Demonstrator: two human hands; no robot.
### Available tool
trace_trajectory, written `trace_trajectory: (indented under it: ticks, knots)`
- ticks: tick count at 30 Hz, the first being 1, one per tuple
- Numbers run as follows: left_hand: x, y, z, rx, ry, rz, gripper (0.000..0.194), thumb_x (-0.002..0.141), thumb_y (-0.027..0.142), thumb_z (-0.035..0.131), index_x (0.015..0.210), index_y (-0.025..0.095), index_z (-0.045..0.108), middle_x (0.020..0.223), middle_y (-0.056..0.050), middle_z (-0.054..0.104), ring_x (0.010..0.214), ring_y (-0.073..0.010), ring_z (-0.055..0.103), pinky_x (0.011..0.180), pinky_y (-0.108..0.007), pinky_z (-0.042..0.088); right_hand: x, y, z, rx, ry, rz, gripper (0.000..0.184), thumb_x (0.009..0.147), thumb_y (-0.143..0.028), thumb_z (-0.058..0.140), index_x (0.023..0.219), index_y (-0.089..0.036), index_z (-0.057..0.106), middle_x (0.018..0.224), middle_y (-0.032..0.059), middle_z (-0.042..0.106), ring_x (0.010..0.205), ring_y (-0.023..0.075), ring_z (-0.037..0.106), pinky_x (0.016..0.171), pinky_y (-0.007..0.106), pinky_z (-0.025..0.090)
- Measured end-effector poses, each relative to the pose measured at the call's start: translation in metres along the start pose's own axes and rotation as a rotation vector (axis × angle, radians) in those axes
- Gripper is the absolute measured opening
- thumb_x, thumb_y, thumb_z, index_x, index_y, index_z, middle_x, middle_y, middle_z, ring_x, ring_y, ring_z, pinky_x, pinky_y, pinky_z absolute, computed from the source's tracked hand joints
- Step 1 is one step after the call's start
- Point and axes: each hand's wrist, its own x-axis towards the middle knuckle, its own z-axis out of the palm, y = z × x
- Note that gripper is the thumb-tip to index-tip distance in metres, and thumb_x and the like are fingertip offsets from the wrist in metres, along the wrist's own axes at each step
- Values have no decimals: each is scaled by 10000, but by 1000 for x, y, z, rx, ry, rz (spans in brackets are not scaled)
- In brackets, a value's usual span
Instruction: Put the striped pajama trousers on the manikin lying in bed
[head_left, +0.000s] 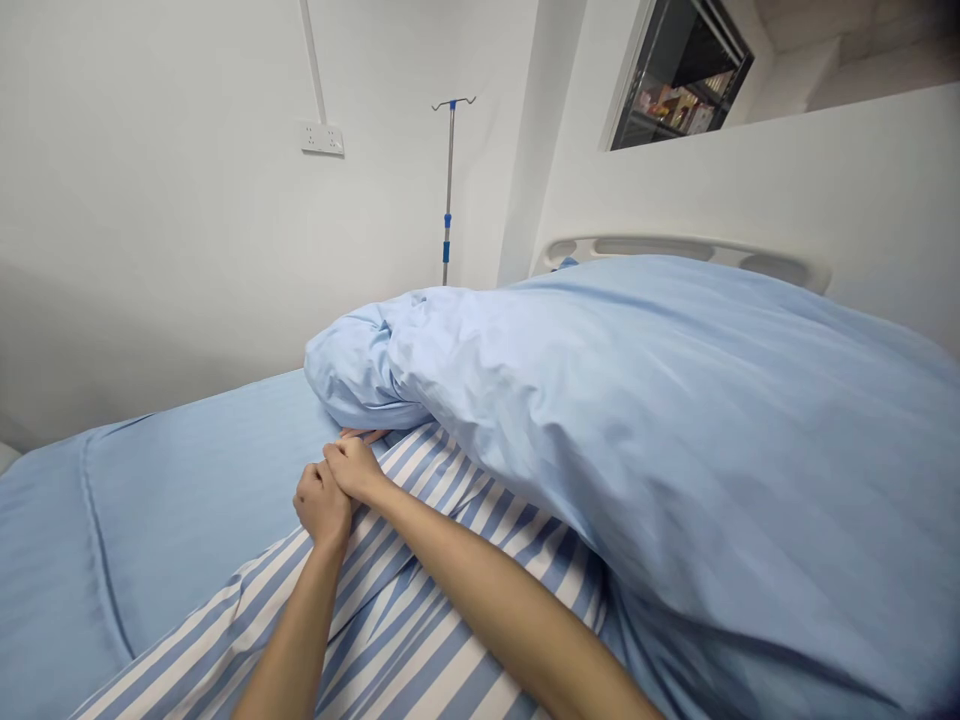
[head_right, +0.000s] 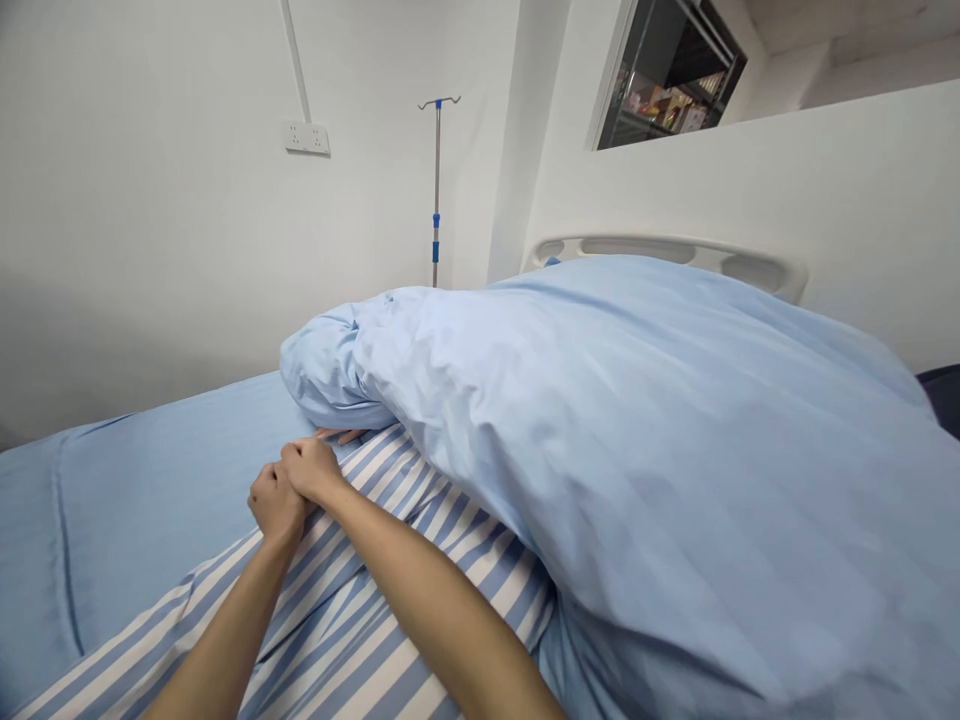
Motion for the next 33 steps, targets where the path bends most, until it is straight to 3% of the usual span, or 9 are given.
trace_trajectory:
  ticks: [4,8,14,18,23,27,30,33]
  knots:
    - [0,-3,5,55,13,17,305,812,315,299,562,225,447,655,-58,595,616,-188,470,549,-285,281,2,0,-13,-108,-39,-151,345,786,-257,440,460,-170,369,444,-60,340,520,83,350,510,222,234]
    - [1,-1,8,89,18,14,315,809,333,309,567,217,474,686,-74,617,644,-200,489,559,-294,298,-1,14,-17,-104,-45,-134,345,806,-263,431,477,-168,391,467,-58,377,518,80,355,508,225,234]
    - [2,1,8,49,-73,20,330,787,369,326,545,203,477,619,-41,556,594,-164,434,552,-288,297,1,22,-17,64,-27,-146,362,816,-302,418,484,-171,363,472,-60,365,522,77,361,503,209,259]
    - [7,16,13,-211,-93,-13,255,723,331,382,523,190,453,515,20,445,537,-118,376,519,-255,291,7,22,-19,279,-12,-70,332,795,-304,425,493,-177,367,469,-61,367,502,77,361,486,199,284]
    - [12,49,23,-558,8,-69,184,678,300,399,528,201,359,460,64,304,470,-87,310,473,-230,280,10,18,-24,527,-69,112,260,786,-293,428,548,-193,399,418,-78,312,414,75,284,419,207,256]
    - [2,46,31,-338,82,2,239,728,298,369,509,201,377,490,38,391,513,-107,361,518,-251,292,11,20,-27,539,-15,149,255,768,-303,460,546,-195,395,436,-73,312,436,77,288,424,209,272]
    - [-6,33,34,-109,32,58,285,768,315,349,507,209,391,523,6,469,549,-132,391,555,-273,286,13,27,-26,469,112,85,254,758,-311,465,541,-183,431,476,-64,336,497,85,337,491,207,336]
    - [-9,28,34,-24,9,70,285,786,321,329,524,218,375,576,-27,527,583,-156,423,582,-290,284,14,31,-23,376,151,41,241,776,-305,442,594,-172,525,504,-50,401,549,103,394,552,216,375]
